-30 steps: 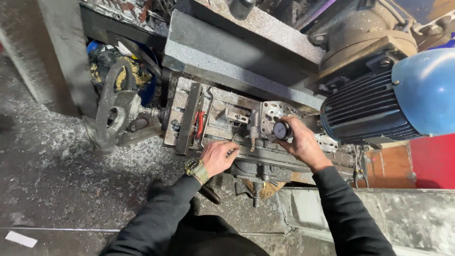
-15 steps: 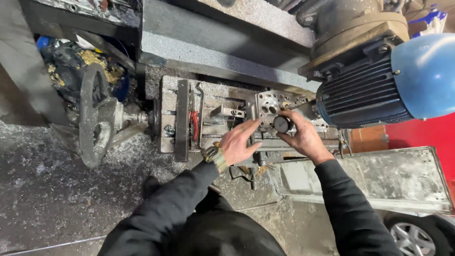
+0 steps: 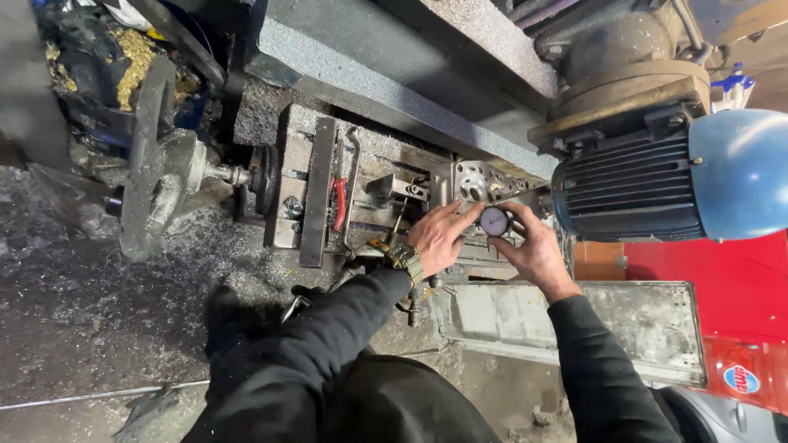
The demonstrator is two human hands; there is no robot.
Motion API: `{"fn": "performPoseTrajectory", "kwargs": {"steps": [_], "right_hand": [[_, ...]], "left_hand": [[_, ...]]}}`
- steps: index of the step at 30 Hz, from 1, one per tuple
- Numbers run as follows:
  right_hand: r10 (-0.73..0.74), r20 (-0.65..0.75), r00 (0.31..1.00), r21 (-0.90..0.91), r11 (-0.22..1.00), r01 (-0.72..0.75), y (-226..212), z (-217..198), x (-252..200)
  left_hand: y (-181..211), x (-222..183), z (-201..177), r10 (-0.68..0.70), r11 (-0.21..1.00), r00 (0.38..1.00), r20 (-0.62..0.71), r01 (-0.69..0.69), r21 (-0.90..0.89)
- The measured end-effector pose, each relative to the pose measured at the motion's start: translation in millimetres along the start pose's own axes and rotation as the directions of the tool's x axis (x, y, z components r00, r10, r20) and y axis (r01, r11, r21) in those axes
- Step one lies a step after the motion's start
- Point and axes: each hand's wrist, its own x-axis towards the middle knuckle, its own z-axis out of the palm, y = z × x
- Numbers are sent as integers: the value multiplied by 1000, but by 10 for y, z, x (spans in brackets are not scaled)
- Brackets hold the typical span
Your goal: The person retrieves tools from a drawer and carries them to a milling machine. They position a flat bar under the machine cutter on an engine cylinder head, tighten clamps with a wrench, fit a dial indicator gauge onto the head, and adjust the setup while the machine surfaces the head.
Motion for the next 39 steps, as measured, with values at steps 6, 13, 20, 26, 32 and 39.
{"fn": "performPoseTrajectory", "kwargs": {"steps": [6, 13, 20, 26, 32, 39], "right_hand": [[-33, 47, 998, 15, 999, 33, -102, -104, 45], [-5, 190, 982, -72, 997, 19, -449, -222, 109], [-45, 82, 996, -136, 989, 56, -216, -111, 79], [-20, 91, 996, -94, 995, 29, -244, -133, 86], [-28, 98, 995, -120, 992, 40, -281, -169, 75], [-99, 47, 994, -138, 985, 105, -381, -176, 44]], "left_hand": [[33, 12, 1, -53, 998, 998, 19, 53, -15], [-11, 3, 64, -69, 997, 996, 56, 71, -27], [0, -18, 62, -65, 998, 997, 34, 66, -13], [-22, -19, 78, -68, 998, 997, 45, 69, -5], [-63, -32, 79, -27, 1000, 998, 50, 27, -2], [-16, -16, -17, -44, 999, 994, 95, 43, 11]]}}
